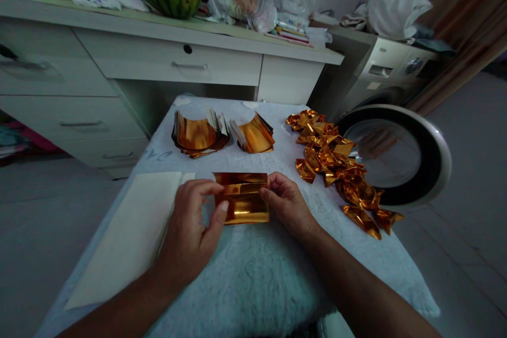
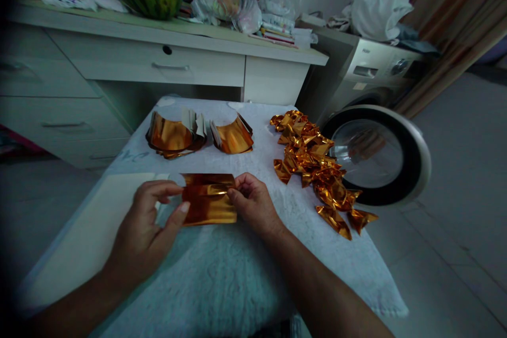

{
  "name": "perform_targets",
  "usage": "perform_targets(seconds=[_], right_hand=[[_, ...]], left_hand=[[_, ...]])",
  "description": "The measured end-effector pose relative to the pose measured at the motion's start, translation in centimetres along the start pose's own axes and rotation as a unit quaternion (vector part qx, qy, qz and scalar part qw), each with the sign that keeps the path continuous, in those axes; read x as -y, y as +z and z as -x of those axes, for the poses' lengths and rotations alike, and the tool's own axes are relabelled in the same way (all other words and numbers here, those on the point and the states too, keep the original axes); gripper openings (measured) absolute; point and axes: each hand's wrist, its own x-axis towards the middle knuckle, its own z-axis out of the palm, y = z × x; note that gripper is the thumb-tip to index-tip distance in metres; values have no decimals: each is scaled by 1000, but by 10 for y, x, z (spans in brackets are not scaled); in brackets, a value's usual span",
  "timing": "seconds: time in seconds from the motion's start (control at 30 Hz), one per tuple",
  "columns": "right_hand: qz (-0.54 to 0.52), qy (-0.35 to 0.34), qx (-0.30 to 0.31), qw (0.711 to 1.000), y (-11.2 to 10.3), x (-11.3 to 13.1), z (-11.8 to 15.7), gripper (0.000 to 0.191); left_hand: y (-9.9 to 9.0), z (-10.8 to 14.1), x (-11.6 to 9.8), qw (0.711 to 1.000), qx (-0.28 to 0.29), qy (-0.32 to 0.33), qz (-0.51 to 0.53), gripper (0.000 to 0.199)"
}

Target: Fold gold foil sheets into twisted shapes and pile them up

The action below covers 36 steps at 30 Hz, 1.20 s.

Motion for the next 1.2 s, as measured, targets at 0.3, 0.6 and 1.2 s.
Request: perform_targets(seconds=[0.3, 0.6, 1.2], right_hand=[[7, -1, 50, 999, 4, 4, 3, 30], [69, -65, 155, 983, 4, 7, 8, 27], [133, -76, -83, 985, -2, 10, 9, 34]], left_hand=[[9, -1, -3, 985, 168, 22, 3, 23], [-1, -8, -10, 972, 188, -106, 94, 23], [-2, -15, -4, 949, 60, -235, 201, 22]])
